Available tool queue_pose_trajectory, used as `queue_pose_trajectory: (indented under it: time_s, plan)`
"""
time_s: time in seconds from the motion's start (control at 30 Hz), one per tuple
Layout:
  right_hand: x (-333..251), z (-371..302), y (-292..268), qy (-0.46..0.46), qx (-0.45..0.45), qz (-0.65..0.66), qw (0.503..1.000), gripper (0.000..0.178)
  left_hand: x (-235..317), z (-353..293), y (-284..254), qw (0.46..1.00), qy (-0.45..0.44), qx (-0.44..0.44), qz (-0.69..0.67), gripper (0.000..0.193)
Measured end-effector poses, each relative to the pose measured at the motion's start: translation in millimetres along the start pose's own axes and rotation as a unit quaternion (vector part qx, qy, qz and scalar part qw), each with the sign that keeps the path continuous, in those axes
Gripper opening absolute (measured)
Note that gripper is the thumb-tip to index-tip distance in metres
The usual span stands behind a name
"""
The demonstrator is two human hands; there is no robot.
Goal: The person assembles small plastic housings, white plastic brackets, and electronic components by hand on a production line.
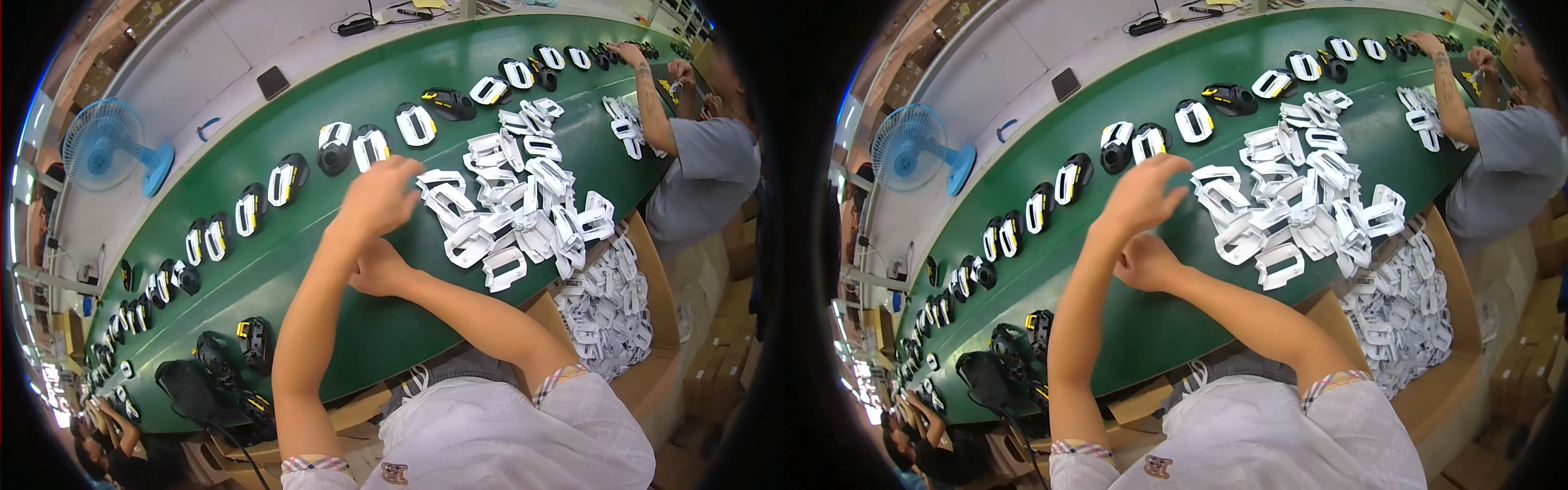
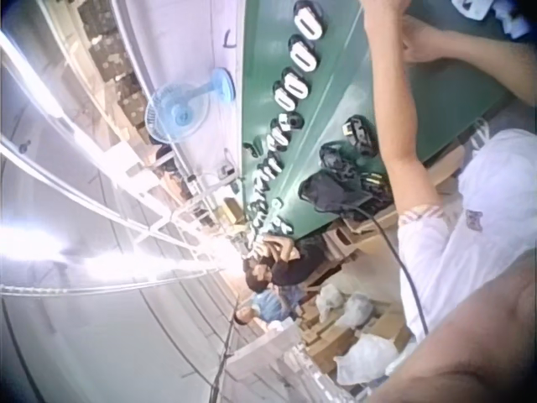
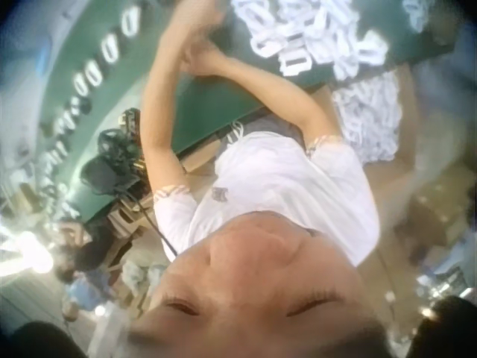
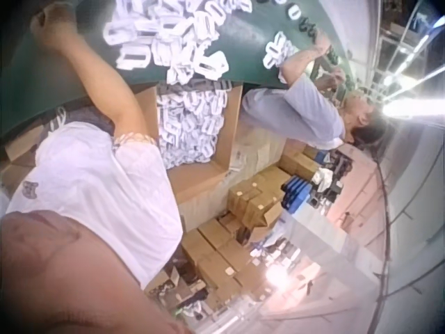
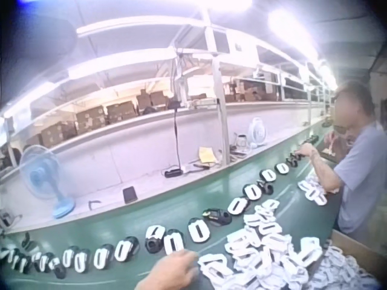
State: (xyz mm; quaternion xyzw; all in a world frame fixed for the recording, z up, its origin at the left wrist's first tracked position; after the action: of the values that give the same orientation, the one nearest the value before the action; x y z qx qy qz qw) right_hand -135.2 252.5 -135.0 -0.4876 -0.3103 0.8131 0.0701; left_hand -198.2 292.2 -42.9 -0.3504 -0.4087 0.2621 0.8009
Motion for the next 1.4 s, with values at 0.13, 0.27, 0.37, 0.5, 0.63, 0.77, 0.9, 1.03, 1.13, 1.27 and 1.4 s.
queue_pose_trajectory:
  time_s: [0.13, 0.27, 0.37, 0.5, 0.63, 0.77, 0.9, 1.03, 1.13, 1.27, 1.4]
  plan:
    - [-8, -1, -1, -0.089, 0.093, 0.093, 0.987, 0.027, 9, 1, 56, 0.993, 0.042, -0.102, 0.032, 0.047]
    - [7, -4, 6, 0.0, -0.003, 0.149, 0.989, 0.025, 25, 2, 72, 0.991, 0.077, -0.089, 0.067, 0.06]
    - [-13, -3, -5, -0.018, 0.0, 0.12, 0.993, 0.024, 17, -4, 63, 0.989, 0.062, -0.11, 0.081, 0.064]
    - [-8, -3, 8, -0.096, 0.018, -0.001, 0.995, 0.025, -2, -18, 53, 0.988, 0.031, -0.138, 0.06, 0.06]
    - [3, -11, 13, -0.084, 0.027, -0.043, 0.995, 0.027, -13, -33, 41, 0.993, 0.035, -0.092, 0.061, 0.046]
    - [-13, -8, 4, -0.056, 0.027, 0.015, 0.998, 0.025, -12, -46, 3, 0.997, 0.017, -0.02, -0.069, 0.032]
    - [-7, -1, -15, -0.058, 0.075, 0.11, 0.989, 0.021, -34, -82, -51, 0.925, -0.139, 0.087, -0.343, 0.018]
    - [30, 2, -20, 0.149, 0.141, 0.293, 0.934, 0.013, -89, -135, -85, 0.822, -0.269, 0.247, -0.437, 0.016]
    - [36, 0, -27, 0.25, 0.14, 0.365, 0.886, 0.017, -109, -166, -69, 0.812, -0.333, 0.229, -0.422, 0.019]
    - [12, 0, -9, 0.214, 0.036, 0.344, 0.913, 0.026, -107, -170, -35, 0.804, -0.352, 0.251, -0.409, 0.029]
    - [15, 0, -17, 0.143, 0.114, 0.248, 0.951, 0.031, -90, -166, -14, 0.794, -0.355, 0.254, -0.423, 0.032]
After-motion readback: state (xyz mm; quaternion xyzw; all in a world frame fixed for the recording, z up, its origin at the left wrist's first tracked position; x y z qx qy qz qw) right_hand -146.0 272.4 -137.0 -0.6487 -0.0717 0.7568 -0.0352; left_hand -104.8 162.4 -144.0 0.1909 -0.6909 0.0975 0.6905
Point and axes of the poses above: each hand's wrist, its own z-axis towards the middle knuckle, its own y-axis out of the palm, x = y × z, the point moved 9 cm from there along z, towards the middle knuckle, and after that the axes turned 13 degrees about x, right-handed, at the moved point
